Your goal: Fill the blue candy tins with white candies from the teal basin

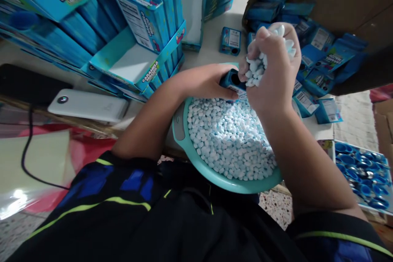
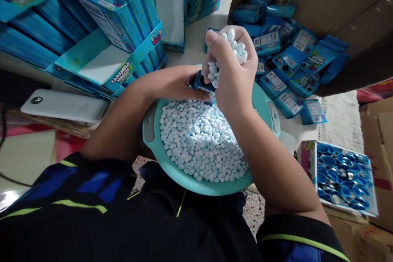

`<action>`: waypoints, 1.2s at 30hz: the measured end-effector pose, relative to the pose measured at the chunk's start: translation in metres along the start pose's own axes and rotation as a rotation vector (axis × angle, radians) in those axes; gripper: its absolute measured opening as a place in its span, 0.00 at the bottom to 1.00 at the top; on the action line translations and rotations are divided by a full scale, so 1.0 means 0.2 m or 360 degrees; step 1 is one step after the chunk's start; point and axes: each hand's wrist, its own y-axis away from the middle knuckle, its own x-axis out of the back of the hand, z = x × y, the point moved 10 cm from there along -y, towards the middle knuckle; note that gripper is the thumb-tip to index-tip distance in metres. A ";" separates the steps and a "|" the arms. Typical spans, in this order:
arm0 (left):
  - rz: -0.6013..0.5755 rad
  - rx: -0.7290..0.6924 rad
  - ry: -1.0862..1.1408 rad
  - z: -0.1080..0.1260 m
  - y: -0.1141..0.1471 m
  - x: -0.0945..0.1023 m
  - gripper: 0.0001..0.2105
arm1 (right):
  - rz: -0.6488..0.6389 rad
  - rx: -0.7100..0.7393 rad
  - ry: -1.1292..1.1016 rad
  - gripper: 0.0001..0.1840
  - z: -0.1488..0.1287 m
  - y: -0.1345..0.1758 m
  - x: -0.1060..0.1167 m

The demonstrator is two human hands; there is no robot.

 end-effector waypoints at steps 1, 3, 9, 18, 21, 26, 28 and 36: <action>-0.0024 0.0019 -0.0021 -0.01 0.00 0.00 0.22 | 0.0035 0.0029 -0.0029 0.19 -0.01 0.00 0.01; -0.0063 0.0055 -0.0074 -0.01 0.02 -0.01 0.26 | 0.0084 0.0072 -0.0123 0.22 -0.02 -0.01 0.02; -0.0087 0.0068 -0.0255 0.00 0.06 -0.01 0.34 | 0.0087 0.0044 -0.0335 0.23 -0.03 -0.02 0.04; -0.0068 0.0054 -0.0264 -0.02 0.04 -0.01 0.35 | -0.0077 0.0033 -0.0382 0.17 -0.03 -0.01 0.00; -0.0083 0.0023 -0.0219 -0.02 0.04 -0.01 0.34 | -0.0108 0.0076 -0.0294 0.17 -0.03 -0.01 -0.01; -0.0100 0.0003 -0.0212 -0.02 0.03 -0.01 0.33 | -0.0182 0.0110 -0.0277 0.21 -0.06 0.00 -0.02; -0.0098 -0.0012 -0.0227 -0.02 0.03 -0.01 0.33 | -0.0221 0.0102 -0.0295 0.23 -0.07 0.01 -0.03; -0.0116 -0.0070 -0.0264 -0.01 0.03 -0.02 0.33 | -0.0192 0.0061 -0.0287 0.28 -0.06 0.02 -0.05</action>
